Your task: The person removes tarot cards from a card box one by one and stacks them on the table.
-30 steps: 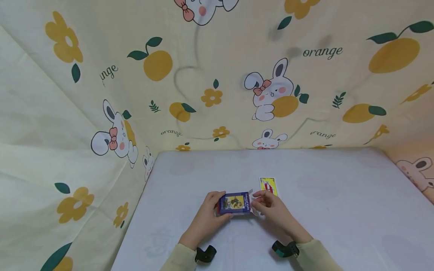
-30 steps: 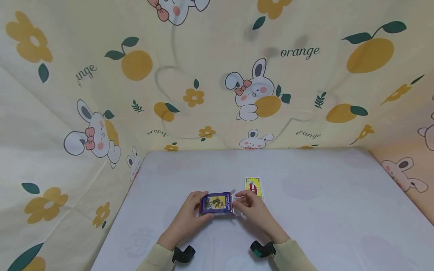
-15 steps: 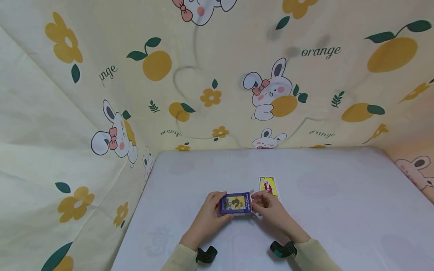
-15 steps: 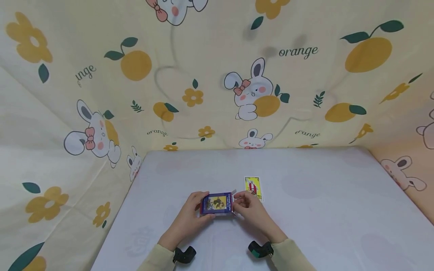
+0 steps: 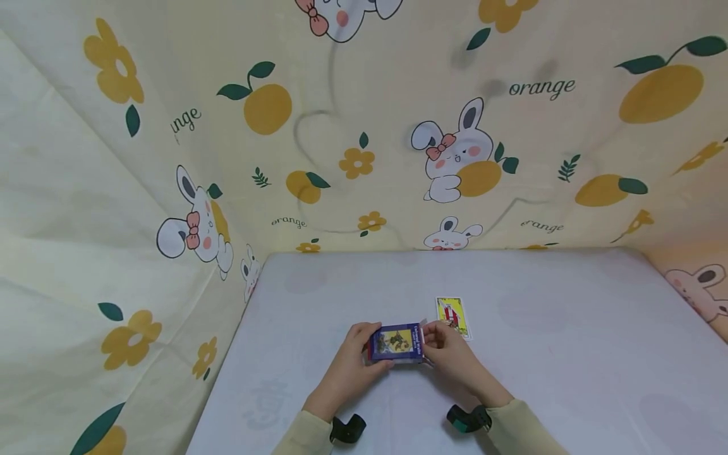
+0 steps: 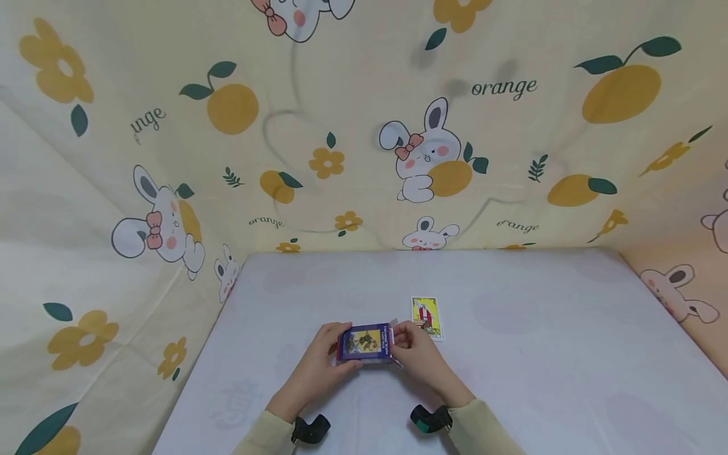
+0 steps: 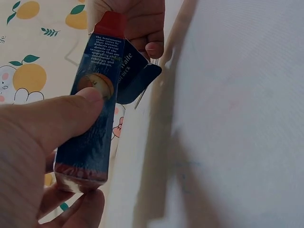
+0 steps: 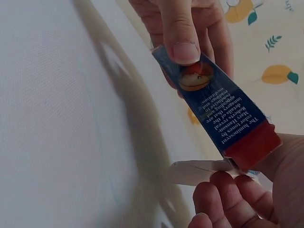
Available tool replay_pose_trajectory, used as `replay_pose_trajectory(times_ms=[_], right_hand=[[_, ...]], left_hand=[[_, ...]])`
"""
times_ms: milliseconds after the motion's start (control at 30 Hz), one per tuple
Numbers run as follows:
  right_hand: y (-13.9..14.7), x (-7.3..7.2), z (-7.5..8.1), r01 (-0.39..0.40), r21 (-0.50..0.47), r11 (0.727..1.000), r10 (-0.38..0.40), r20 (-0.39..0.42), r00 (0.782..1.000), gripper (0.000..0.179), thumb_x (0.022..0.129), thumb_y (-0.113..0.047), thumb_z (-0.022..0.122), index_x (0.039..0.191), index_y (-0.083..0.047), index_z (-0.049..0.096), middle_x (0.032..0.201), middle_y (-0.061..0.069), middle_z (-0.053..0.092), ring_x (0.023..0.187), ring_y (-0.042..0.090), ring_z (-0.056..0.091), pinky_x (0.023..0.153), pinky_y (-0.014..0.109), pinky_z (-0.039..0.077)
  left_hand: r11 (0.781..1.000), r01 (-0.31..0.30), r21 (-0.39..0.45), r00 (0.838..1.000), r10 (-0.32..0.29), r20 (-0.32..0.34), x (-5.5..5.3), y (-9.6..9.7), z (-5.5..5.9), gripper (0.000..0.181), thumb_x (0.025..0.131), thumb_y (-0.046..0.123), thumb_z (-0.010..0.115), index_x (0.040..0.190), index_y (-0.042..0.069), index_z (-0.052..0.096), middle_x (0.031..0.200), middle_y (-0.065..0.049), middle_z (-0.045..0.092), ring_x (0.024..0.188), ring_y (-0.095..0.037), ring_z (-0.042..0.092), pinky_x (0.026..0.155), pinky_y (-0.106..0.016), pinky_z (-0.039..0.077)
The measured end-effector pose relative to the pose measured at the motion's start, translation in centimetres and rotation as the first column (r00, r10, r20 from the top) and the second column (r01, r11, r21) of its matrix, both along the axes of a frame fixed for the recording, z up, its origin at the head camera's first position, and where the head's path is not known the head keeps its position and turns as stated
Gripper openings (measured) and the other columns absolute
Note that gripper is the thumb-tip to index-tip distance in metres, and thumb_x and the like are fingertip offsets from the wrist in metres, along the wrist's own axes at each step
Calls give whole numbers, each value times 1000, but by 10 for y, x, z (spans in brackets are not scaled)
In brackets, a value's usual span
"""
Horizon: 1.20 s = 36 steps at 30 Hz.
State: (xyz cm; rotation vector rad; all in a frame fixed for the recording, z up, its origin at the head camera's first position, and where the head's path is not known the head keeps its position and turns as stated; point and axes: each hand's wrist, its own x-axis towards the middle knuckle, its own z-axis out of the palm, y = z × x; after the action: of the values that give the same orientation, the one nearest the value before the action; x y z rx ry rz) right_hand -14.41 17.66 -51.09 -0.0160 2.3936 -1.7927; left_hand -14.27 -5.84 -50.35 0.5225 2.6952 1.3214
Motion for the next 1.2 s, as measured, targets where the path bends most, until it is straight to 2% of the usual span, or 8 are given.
replay_pose_trajectory(times_ms=[200, 433, 700, 967, 1200], right_hand=[[1, -1, -1, -2, 4, 1000, 2, 18, 1000, 20, 90, -5, 65, 109, -2, 58, 95, 9, 61, 83, 21, 59, 63, 26, 53], [4, -2, -2, 4, 20, 1000, -5, 34, 999, 19, 91, -11, 66, 108, -5, 59, 95, 9, 62, 81, 22, 60, 60, 27, 53], [9, 0, -2, 3, 18, 1000, -4, 46, 999, 26, 90, -20, 70, 108, -6, 59, 93, 7, 62, 81, 21, 59, 62, 28, 52], [15, 1, 1, 4, 31, 1000, -4, 21, 1000, 32, 89, -25, 72, 110, -5, 59, 92, 6, 65, 81, 21, 62, 63, 29, 53], [14, 1, 1, -24, -41, 999, 25, 36, 999, 31, 91, -20, 69, 112, -1, 56, 95, 9, 65, 83, 22, 63, 67, 30, 54]], left_hand=[[1000, 0, -3, 1000, 0, -17, -1, -1, -2, 73, 82, 38, 78, 144, 18, 45, 138, 1, 41, 127, -19, 45, 106, -36, 40], [1000, -5, 3, 1000, 5, 0, -2, -1, -3, 73, 82, 39, 77, 145, 21, 44, 140, 3, 40, 128, -16, 44, 106, -32, 39], [1000, -11, 10, 1000, 11, -1, -2, -2, -3, 73, 82, 39, 78, 144, 21, 45, 140, 2, 40, 129, -19, 44, 107, -36, 39], [1000, -27, -7, 999, 28, 16, -2, -3, -3, 74, 81, 42, 77, 145, 22, 44, 141, 1, 40, 129, -19, 43, 106, -35, 39], [1000, -27, -10, 999, 28, 24, -2, -2, -3, 74, 81, 42, 77, 145, 22, 44, 141, 2, 40, 130, -19, 42, 108, -37, 37]])
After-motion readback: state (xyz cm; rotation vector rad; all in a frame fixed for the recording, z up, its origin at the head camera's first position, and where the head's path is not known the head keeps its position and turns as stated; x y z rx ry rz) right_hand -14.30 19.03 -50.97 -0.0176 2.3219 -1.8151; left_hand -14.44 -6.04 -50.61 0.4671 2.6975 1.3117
